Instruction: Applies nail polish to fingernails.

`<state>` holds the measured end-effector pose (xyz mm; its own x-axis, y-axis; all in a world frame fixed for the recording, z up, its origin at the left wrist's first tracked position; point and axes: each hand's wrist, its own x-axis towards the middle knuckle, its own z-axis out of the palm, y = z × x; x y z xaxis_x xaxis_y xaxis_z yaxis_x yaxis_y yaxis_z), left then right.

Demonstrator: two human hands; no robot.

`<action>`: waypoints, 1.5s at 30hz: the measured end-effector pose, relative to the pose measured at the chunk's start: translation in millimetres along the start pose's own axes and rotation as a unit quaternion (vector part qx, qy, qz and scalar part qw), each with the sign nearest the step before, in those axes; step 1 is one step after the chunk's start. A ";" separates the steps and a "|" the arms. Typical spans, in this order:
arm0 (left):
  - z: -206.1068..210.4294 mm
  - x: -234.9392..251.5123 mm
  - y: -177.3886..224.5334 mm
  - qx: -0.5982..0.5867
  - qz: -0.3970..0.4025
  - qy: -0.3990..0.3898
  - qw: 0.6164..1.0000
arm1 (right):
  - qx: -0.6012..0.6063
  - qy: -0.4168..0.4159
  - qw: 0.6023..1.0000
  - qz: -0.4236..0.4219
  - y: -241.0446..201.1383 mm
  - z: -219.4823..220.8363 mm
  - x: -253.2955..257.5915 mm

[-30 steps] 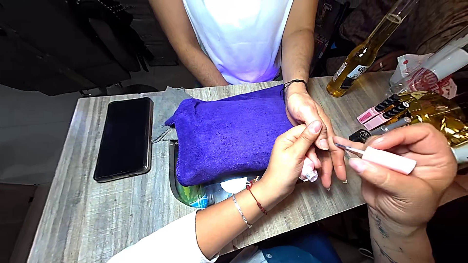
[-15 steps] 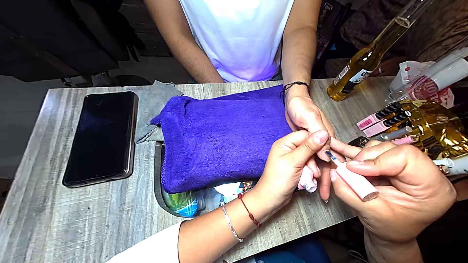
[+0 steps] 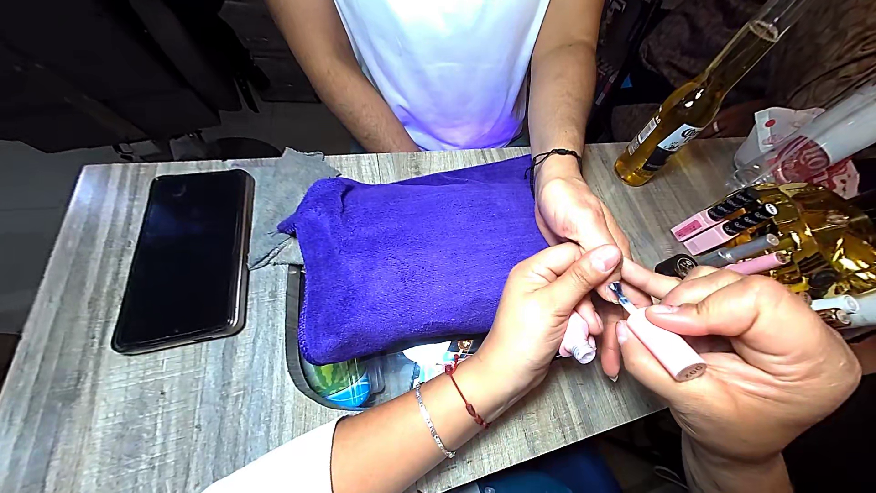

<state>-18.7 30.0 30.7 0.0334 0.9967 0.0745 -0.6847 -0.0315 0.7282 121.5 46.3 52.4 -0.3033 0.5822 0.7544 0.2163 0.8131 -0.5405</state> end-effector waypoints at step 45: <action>-5.6 -0.5 -2.4 0.001 0.006 -0.026 1.000 | 0.164 0.047 0.981 0.091 0.6 -0.2 2.3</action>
<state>-21.2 30.1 25.1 0.0629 0.9911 0.1176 -0.6845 -0.0429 0.7278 121.1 48.1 53.9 -0.1974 0.7279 0.6567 -0.0550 0.6606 -0.7487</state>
